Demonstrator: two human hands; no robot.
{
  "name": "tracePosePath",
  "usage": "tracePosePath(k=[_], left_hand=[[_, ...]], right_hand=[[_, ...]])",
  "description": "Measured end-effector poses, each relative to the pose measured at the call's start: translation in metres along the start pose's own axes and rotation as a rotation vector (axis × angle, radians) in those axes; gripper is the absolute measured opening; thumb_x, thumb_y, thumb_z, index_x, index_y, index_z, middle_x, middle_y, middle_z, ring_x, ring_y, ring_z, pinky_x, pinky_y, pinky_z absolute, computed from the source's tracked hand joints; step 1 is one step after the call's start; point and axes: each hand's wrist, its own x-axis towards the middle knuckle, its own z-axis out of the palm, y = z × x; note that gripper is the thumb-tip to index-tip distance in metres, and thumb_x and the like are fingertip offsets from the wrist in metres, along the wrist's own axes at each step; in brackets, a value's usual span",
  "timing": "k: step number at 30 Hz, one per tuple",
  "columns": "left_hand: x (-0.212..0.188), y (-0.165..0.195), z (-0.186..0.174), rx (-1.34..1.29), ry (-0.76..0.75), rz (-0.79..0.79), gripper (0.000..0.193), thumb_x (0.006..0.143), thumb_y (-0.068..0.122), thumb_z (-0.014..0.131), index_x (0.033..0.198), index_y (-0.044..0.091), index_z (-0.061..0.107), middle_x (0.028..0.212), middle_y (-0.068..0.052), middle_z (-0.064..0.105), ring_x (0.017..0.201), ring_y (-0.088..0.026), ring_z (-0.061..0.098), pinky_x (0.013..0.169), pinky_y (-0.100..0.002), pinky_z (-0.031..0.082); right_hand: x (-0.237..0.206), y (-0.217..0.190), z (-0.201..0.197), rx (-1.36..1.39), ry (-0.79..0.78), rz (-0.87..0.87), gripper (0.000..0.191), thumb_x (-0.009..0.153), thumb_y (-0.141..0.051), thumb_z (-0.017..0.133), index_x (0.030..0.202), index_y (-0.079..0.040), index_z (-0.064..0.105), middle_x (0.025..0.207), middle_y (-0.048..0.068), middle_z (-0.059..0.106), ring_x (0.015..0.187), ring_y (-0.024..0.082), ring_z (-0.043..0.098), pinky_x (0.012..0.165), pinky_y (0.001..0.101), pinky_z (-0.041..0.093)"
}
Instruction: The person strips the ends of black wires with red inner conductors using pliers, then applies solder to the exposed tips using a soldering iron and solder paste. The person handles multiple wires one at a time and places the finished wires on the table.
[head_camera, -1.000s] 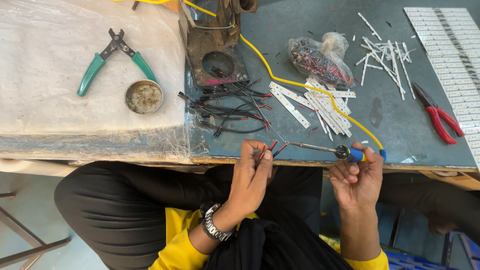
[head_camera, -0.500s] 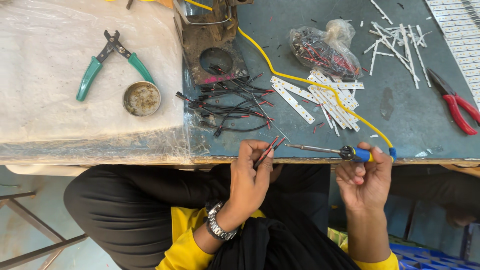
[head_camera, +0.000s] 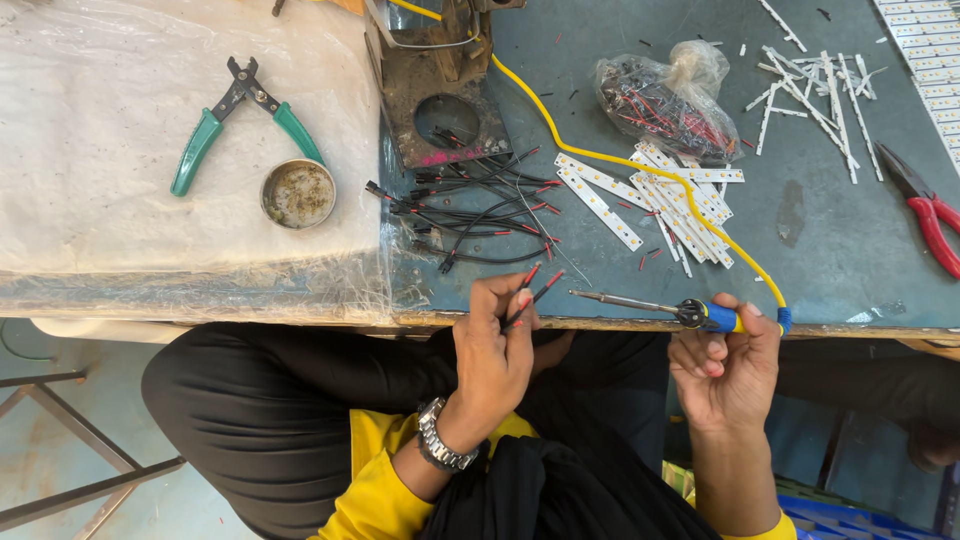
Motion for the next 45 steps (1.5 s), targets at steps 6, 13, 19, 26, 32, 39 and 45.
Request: tracePosePath(k=[6,13,19,26,32,39,45], left_hand=[[0.003,-0.001,0.001,-0.081,0.012,-0.098,0.023,0.103,0.000,0.053,0.126,0.000,0.048,0.078,-0.006,0.067,0.070,-0.008,0.065,0.065,-0.023,0.051],[0.008,0.000,-0.008,-0.390,-0.115,-0.290,0.016,0.108,0.012,0.054,0.121,0.004,0.051,0.082,-0.006,0.070,0.079,-0.009,0.061,0.080,-0.024,0.047],[0.008,-0.006,-0.008,-0.540,-0.167,-0.321,0.012,0.107,0.013,0.056,0.114,0.004,0.055,0.091,-0.005,0.070,0.090,-0.009,0.065,0.089,-0.025,0.051],[0.004,-0.010,-0.003,-0.455,-0.002,-0.342,0.011,0.100,0.010,0.070,0.104,0.001,0.064,0.087,0.005,0.058,0.077,-0.001,0.048,0.070,-0.019,0.041],[-0.003,0.001,0.000,-0.315,0.060,-0.246,0.012,0.100,0.011,0.071,0.100,0.001,0.063,0.086,0.007,0.059,0.075,0.000,0.045,0.067,-0.018,0.040],[-0.001,0.003,0.004,-0.533,-0.004,-0.317,0.011,0.101,0.008,0.069,0.104,0.001,0.061,0.091,0.005,0.059,0.082,0.000,0.049,0.076,-0.019,0.046],[0.000,0.001,0.005,-0.604,-0.021,-0.340,0.008,0.099,0.005,0.067,0.106,0.002,0.062,0.098,0.002,0.064,0.090,-0.003,0.056,0.086,-0.021,0.047]], right_hand=[[0.001,0.001,0.004,0.014,-0.006,0.011,0.032,0.110,-0.028,0.054,0.110,-0.004,0.075,0.069,0.004,0.063,0.052,0.008,0.048,0.051,0.0209,0.039],[-0.002,0.001,0.010,0.025,-0.013,0.007,0.031,0.110,-0.027,0.054,0.110,-0.004,0.075,0.070,0.004,0.064,0.052,0.008,0.049,0.051,0.0201,0.039],[-0.003,0.000,0.011,0.032,-0.017,0.004,0.031,0.110,-0.027,0.054,0.110,-0.004,0.075,0.069,0.005,0.064,0.051,0.008,0.048,0.051,0.0203,0.040],[-0.002,0.002,0.006,0.033,-0.026,0.003,0.030,0.110,-0.027,0.055,0.110,-0.004,0.075,0.070,0.004,0.064,0.051,0.007,0.050,0.050,0.0194,0.040],[-0.001,0.006,0.009,0.027,0.041,0.031,0.028,0.107,-0.026,0.056,0.108,-0.006,0.074,0.067,0.001,0.061,0.051,0.006,0.048,0.049,0.0190,0.040],[0.002,0.008,0.014,0.050,0.037,0.058,0.025,0.107,-0.025,0.058,0.108,-0.005,0.073,0.067,-0.001,0.059,0.051,0.004,0.048,0.048,0.0184,0.040],[0.003,0.010,0.016,0.069,0.025,0.081,0.025,0.106,-0.025,0.058,0.109,-0.004,0.073,0.067,-0.001,0.059,0.051,0.004,0.048,0.048,0.0187,0.041]])
